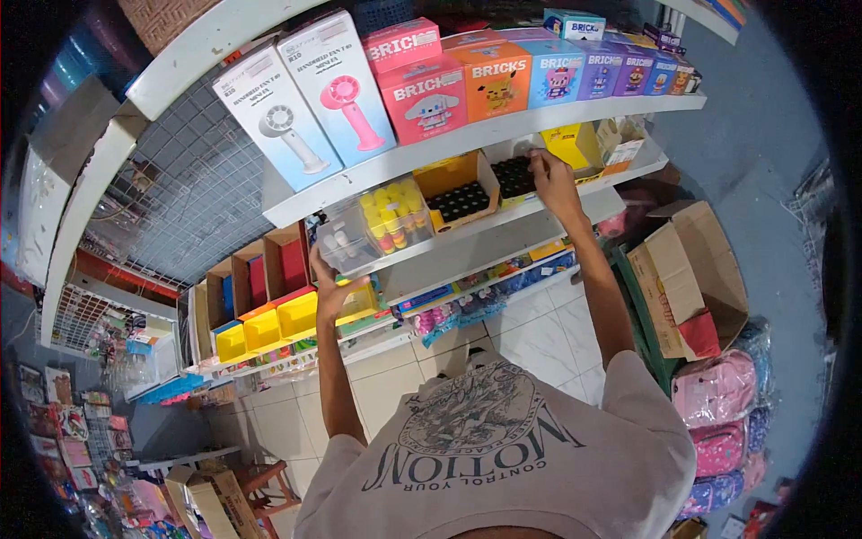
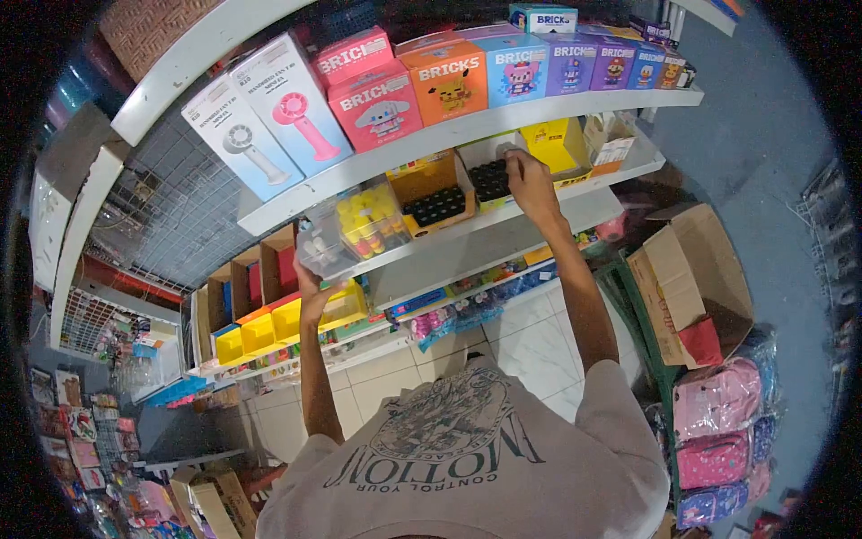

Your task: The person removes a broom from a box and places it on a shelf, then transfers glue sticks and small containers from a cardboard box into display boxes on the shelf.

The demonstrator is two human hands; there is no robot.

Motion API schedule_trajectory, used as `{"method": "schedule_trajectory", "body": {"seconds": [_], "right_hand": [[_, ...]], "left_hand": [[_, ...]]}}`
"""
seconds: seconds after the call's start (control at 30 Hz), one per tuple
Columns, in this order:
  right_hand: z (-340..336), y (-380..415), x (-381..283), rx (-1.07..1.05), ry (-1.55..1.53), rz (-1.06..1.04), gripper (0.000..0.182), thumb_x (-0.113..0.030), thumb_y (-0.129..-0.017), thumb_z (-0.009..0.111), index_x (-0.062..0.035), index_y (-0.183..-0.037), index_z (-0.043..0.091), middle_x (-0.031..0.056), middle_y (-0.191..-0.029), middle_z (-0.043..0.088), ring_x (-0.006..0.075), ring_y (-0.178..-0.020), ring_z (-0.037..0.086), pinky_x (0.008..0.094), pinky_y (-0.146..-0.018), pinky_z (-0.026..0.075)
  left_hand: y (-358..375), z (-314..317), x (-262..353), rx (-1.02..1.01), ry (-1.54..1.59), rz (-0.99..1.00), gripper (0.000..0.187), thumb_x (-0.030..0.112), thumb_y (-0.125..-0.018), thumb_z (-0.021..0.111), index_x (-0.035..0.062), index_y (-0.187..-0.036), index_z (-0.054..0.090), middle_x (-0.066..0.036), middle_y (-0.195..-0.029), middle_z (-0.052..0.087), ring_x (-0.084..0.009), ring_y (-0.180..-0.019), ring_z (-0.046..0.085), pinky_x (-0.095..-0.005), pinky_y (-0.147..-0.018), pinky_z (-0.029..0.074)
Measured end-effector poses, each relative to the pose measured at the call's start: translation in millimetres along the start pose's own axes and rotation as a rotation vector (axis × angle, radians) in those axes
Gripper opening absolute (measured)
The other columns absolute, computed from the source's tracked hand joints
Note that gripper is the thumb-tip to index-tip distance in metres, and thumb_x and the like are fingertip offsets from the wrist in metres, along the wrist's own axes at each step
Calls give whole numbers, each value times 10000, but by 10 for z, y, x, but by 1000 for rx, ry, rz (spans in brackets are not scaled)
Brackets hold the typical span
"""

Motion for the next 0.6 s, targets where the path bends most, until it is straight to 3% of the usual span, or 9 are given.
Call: {"method": "schedule_trajectory", "body": {"seconds": [0.03,0.1,0.2,0.33,0.47,0.6], "right_hand": [[23,-4,58,-65,-10,-8,229,-109,-942,488,32,-1046,635,220,-859,667,327,-810,675,385,-723,510],[141,-16,253,-192,-35,-21,222,-85,-936,486,30,-1047,640,215,-871,672,332,-817,675,390,-721,513],[295,-34,279,-157,-91,-222,222,-59,-924,492,29,-1062,642,206,-866,676,333,-785,667,402,-710,516],[519,-27,352,-210,119,-221,311,-231,-983,452,-10,-998,671,205,-898,681,375,-817,651,449,-733,511],[474,2,70,-323,43,-105,475,-362,-1015,366,-17,-915,678,204,-831,674,404,-813,634,477,-745,496],[453,52,36,-359,79,-76,542,-403,-1020,355,2,-849,672,205,-779,663,403,-795,629,456,-729,484]], "left_hand": [[91,-36,-42,56,-19,17,1138,58,-586,862,163,-1471,154,-133,-1464,252,-285,-1338,311,-468,-1040,379],[359,-97,-131,174,11,-34,1085,56,-630,830,166,-1473,155,-126,-1467,255,-282,-1324,326,-464,-1021,394],[911,-164,-522,326,87,-153,976,16,-717,748,185,-1475,156,-123,-1446,306,-280,-1294,348,-436,-993,416],[1618,-97,-950,307,85,-355,916,1,-744,748,188,-1450,194,-147,-1336,421,-280,-1196,441,-424,-958,445],[2038,37,-1009,363,179,-549,856,48,-759,773,161,-1419,240,-154,-1287,462,-270,-1099,515,-411,-935,461],[2106,242,-936,244,-15,-505,678,112,-780,781,107,-1324,376,-69,-1130,567,-183,-950,581,-306,-743,490]]}}
Point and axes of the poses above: each hand's wrist, its own y-axis away from the middle knuckle, its own z-axis out of the palm, x = y × z, the point moved 4 cm from there along -y, towards the middle knuckle
